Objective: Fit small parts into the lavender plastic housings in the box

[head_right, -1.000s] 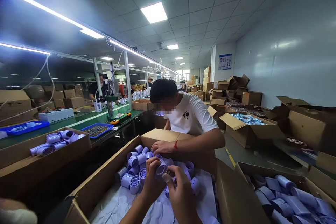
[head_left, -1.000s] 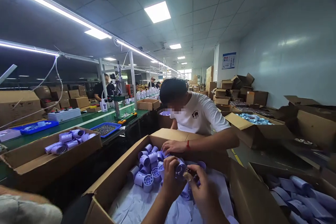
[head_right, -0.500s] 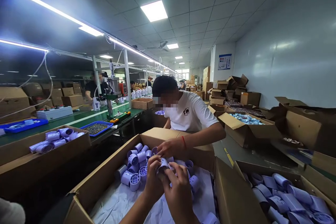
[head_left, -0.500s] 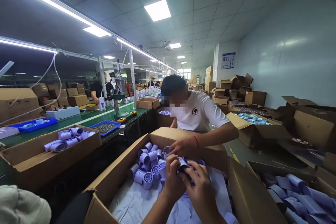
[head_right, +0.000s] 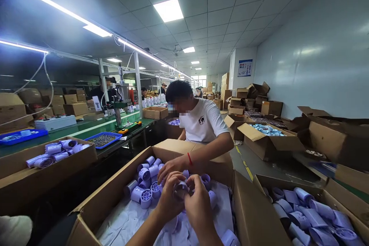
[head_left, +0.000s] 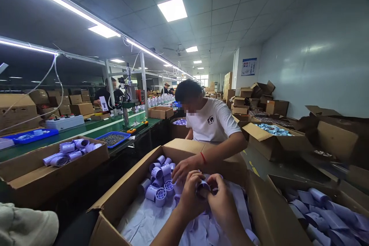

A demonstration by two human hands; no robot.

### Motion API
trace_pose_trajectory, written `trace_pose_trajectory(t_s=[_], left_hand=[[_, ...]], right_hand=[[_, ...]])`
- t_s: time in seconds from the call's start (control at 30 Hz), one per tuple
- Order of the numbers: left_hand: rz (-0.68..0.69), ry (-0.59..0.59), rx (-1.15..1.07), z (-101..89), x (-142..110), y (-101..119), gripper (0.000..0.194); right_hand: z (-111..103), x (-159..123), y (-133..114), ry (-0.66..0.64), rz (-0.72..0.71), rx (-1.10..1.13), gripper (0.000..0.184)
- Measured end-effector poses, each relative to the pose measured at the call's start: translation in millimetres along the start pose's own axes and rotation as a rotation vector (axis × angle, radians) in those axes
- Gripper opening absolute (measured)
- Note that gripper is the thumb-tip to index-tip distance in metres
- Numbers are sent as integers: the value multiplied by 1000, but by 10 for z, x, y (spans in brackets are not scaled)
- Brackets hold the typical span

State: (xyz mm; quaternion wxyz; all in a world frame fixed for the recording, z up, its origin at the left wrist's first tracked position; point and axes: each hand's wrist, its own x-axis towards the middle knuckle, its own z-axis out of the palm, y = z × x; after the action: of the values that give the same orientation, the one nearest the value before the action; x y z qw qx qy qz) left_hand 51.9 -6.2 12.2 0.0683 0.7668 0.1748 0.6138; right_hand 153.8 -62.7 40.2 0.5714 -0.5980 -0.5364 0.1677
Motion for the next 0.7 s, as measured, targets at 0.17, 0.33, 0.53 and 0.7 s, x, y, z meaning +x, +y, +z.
trace_pose_trajectory(t_s=[0.17, 0.33, 0.53, 0.7], left_hand=[[-31, -260, -57, -47, 26, 109, 36], [20, -368, -5, -70, 38, 157, 29], [58, -388, 63, -39, 1, 111, 27], [48, -372, 98, -14, -10, 89, 37]], right_hand=[[-173, 46, -105, -144, 1, -298, 28], [-146, -3, -207, -171, 16, -675, 32], [-74, -7, -246, -168, 48, -674, 32], [-74, 40, -91, -134, 84, -355, 28]])
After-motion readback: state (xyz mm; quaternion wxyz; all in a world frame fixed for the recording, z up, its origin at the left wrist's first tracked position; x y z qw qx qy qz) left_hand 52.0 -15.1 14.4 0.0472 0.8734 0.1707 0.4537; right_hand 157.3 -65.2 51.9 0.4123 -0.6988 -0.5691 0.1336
